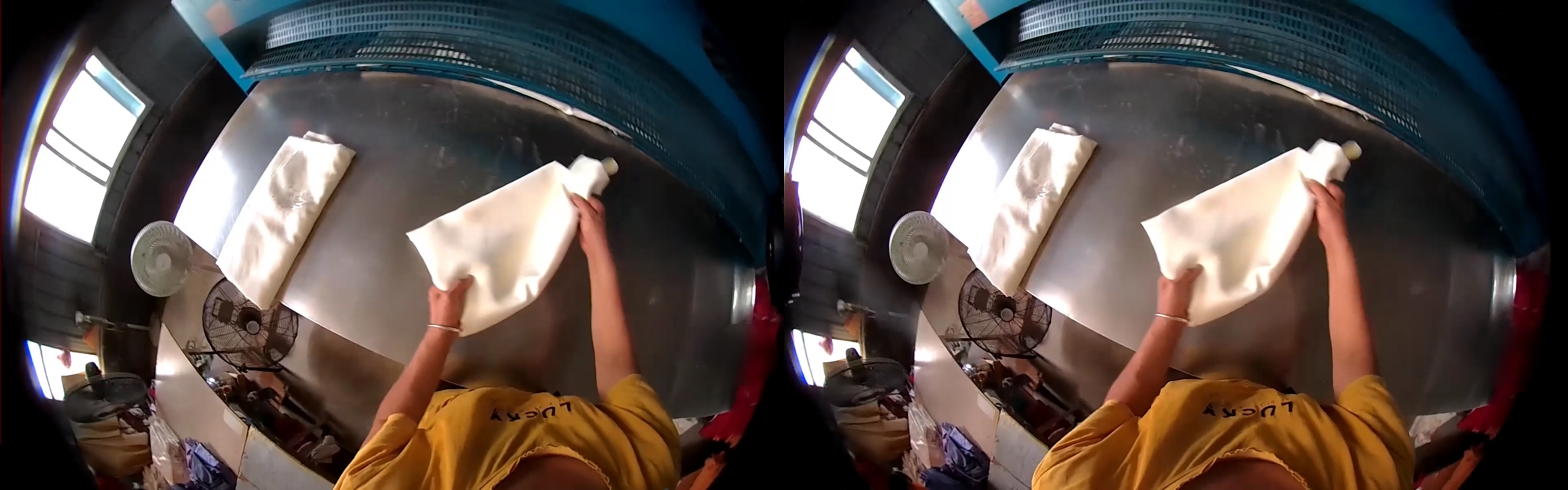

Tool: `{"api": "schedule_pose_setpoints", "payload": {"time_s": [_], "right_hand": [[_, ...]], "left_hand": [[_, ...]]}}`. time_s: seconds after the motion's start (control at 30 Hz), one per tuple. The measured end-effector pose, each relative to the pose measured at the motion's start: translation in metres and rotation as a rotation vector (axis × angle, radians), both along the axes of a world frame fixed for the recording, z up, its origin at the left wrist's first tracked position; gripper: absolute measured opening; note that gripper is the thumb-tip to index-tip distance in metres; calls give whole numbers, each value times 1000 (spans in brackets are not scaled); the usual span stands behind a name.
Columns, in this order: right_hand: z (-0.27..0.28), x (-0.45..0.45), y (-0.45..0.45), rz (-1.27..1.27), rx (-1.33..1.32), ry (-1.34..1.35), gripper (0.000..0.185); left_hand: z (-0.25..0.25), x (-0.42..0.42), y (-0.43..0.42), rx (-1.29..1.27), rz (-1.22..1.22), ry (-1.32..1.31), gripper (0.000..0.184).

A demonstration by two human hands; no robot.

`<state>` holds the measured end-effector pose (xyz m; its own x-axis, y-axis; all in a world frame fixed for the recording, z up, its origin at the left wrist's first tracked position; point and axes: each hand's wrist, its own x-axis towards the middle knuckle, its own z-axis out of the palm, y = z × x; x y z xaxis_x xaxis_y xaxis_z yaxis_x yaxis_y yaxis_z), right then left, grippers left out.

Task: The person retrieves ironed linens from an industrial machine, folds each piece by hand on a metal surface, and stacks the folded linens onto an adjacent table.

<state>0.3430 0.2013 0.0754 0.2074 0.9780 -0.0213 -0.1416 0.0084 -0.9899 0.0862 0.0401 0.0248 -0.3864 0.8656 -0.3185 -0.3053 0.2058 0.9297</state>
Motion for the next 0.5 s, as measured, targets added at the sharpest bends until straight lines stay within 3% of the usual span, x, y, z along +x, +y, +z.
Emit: {"api": "schedule_pose_setpoints", "payload": {"time_s": [0.07, 0.1, 0.13, 0.2, 0.23, 0.27, 0.33, 0.4, 0.43, 0.5], "right_hand": [[17, -71, 29, 184, 4, 17, 29], [31, -112, 48, 243, 115, -116, 27], [64, -158, 46, 365, 88, -79, 26], [89, -236, 54, 494, 141, -86, 27], [77, -268, 69, 577, 40, -138, 27], [67, -309, 73, 562, 56, -40, 26], [42, -379, 86, 635, 34, 47, 26], [15, -433, 94, 691, -32, 68, 25], [-1, -453, 94, 703, -36, 92, 25], [-42, -467, 101, 751, -193, -89, 25]], "left_hand": [[33, -62, 1, -3, 15, -51, 17], [26, -96, 9, 98, 127, -123, 17], [40, -138, 3, 72, 125, 81, 18], [32, -224, -9, 79, 330, 164, 23], [28, -267, -15, 78, 431, 209, 26], [-32, -338, -30, 403, 431, -172, 23], [31, -374, -36, 298, 535, 218, 21], [57, -391, -26, 185, 706, 293, 21], [33, -420, -33, 61, 702, 334, 45], [-10, -442, -29, 65, 622, 603, 67]]}}
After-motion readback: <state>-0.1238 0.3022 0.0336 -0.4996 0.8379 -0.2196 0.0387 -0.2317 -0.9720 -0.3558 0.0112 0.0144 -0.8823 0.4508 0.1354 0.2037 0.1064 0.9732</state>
